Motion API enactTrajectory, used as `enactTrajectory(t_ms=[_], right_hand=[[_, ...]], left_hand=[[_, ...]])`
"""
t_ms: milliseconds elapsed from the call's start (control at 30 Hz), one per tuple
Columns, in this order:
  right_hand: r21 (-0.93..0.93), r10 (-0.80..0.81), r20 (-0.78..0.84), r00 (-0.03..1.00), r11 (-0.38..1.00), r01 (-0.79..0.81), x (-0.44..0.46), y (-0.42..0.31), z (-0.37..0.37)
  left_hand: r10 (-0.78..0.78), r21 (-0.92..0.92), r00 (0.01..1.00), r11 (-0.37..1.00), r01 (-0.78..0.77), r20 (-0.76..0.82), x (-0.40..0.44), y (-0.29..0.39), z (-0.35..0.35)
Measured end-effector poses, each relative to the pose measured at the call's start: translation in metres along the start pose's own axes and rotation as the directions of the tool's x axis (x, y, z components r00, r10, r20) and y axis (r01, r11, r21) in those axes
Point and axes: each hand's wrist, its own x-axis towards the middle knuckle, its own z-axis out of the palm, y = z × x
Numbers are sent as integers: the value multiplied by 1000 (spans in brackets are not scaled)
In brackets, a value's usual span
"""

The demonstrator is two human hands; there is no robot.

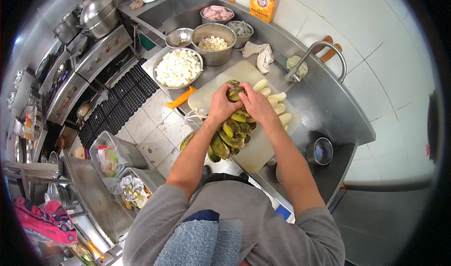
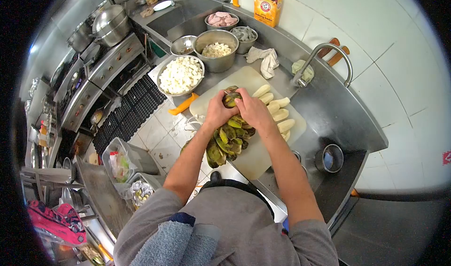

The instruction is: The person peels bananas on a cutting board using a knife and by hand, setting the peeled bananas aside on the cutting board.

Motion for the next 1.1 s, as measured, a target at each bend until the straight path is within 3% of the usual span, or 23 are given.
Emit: enactTrajectory(t_ms=[100, 200, 233, 267, 333, 400, 500, 600, 667, 767, 800, 867, 933, 1067, 1100], right_hand=[[21, -28, 30, 999, 999, 28, 3, 11, 1], [-30, -71, -65, 995, 997, 69, -18, 14, 1], [49, 30, -28, 999, 998, -28, -26, 2, -10], [124, 129, 33, 991, 983, -132, -34, -9, -26], [-16, 267, 82, 960, 964, -267, -27, 3, -40], [17, 267, 43, 963, 963, -268, -8, 17, -38], [389, 149, 104, 983, 904, -178, 11, 33, -17], [424, 14, 108, 994, 904, -59, 22, 43, -2], [379, 49, 122, 991, 921, -92, 23, 40, -6], [417, -28, 147, 989, 908, -36, 27, 34, -6], [402, -61, 145, 988, 916, -2, 28, 42, -4], [312, -73, 139, 988, 950, 26, 28, 47, -4], [363, -95, 139, 986, 931, 39, 33, 52, 4], [391, -111, 127, 986, 919, 53, 32, 43, 4], [380, -45, 125, 991, 925, -6, 32, 47, 6]], left_hand=[[-15, 18, 1000, 1000, 15, -22, 0, 0, 1], [72, -49, 997, 996, -73, -41, 1, -15, 12], [39, -116, 998, 992, -44, -49, 4, -22, 16], [61, 9, 995, 998, -61, -73, 5, -19, 15], [89, 50, 992, 995, -85, -94, 4, -15, 17], [160, 81, 978, 985, -150, -137, 5, -22, 21], [88, 101, 991, 992, -78, -104, 2, -12, 16], [104, 152, 980, 985, -78, -171, -2, -11, 20], [163, 230, 958, 967, -107, -237, 1, -16, 27], [-115, 430, 972, 881, 196, -206, -6, 11, 24], [-180, 366, 969, 901, 232, -170, -7, 9, 23], [-121, 278, 957, 940, 196, -265, -9, -9, 36], [-63, 240, 935, 958, 154, -349, -11, -8, 40], [-69, 210, 943, 967, 143, -326, -4, -18, 43], [-63, 196, 945, 972, 131, -321, -5, -20, 41]])
